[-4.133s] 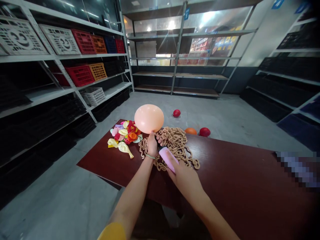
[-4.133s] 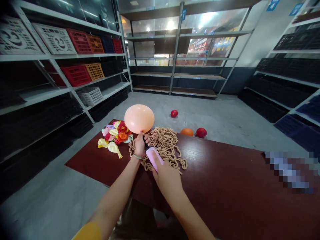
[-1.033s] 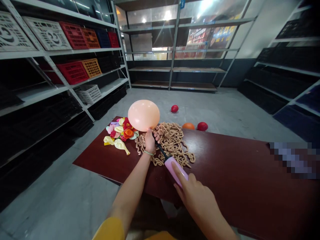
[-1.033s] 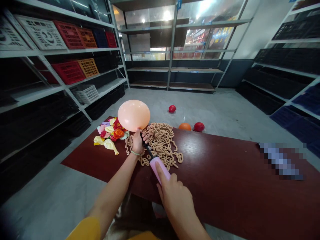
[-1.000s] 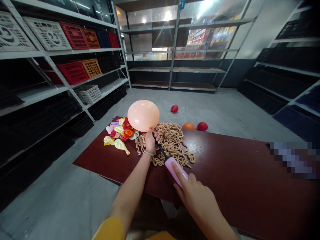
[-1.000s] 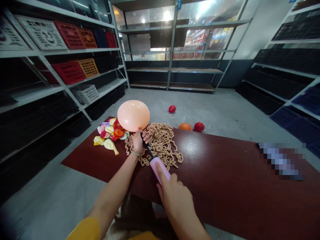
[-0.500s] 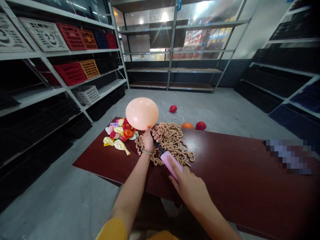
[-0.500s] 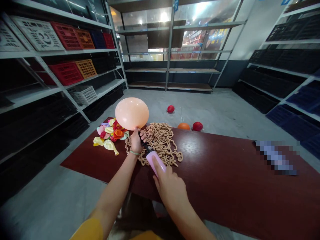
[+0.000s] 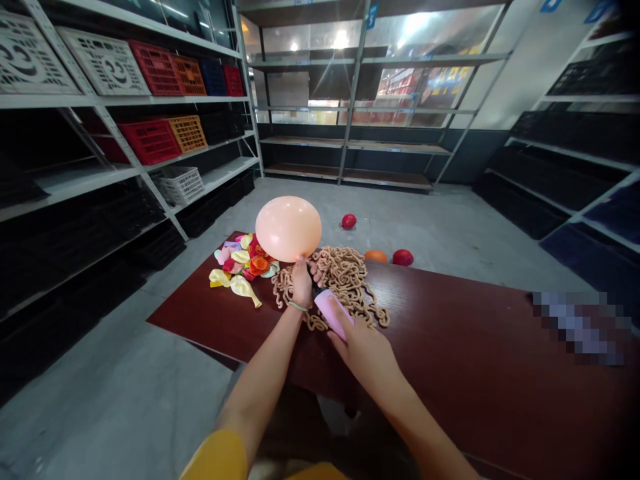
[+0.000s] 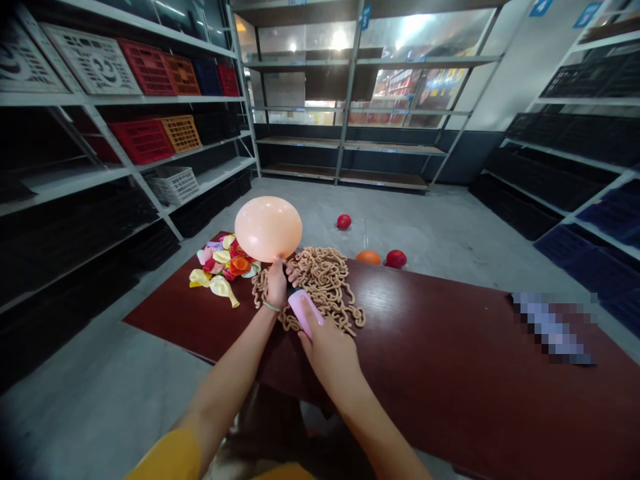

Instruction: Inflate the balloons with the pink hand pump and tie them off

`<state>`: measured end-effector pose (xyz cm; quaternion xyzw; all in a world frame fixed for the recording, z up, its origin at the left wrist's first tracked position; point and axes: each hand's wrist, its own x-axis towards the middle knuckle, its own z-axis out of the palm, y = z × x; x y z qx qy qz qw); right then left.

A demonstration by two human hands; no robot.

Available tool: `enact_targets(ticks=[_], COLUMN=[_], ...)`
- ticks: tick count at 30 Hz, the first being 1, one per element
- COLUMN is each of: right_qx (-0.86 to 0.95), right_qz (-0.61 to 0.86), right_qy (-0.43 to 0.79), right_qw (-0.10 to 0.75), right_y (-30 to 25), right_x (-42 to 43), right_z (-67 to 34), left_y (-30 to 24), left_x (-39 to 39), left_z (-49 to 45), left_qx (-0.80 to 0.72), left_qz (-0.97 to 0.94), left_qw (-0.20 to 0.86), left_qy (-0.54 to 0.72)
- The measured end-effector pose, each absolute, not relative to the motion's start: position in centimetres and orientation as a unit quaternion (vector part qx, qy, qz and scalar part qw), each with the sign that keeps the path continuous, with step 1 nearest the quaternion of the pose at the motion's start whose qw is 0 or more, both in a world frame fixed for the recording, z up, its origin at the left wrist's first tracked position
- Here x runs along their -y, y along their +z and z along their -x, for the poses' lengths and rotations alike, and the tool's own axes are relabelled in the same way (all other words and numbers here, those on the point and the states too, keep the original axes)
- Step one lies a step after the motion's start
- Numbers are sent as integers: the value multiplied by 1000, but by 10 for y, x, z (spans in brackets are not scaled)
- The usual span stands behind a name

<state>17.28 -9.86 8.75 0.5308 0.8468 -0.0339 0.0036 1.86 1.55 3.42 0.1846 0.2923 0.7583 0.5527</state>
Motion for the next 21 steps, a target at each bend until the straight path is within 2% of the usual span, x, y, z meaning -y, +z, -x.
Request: enact_targets(ticks=[8, 12, 17, 21], right_qx=[-840, -832, -831, -845], right_qz=[-539, -550, -555, -532], right_qy=[-22, -15, -15, -48], right_qw=[56, 72, 28, -30], right_y=[77, 82, 96, 90], right_x=[131, 132, 113, 105], right_z=[-212, -201, -177, -187], left_y=[35, 35, 42, 50], left_x=[-21, -20, -11, -3], left_z=[-5, -6, -22, -28], left_qx=[-283, -284, -272, -277], left_qz=[-182, -166, -169, -182], left_qw=[535, 531, 570, 550], left_qy=[775, 780, 757, 767])
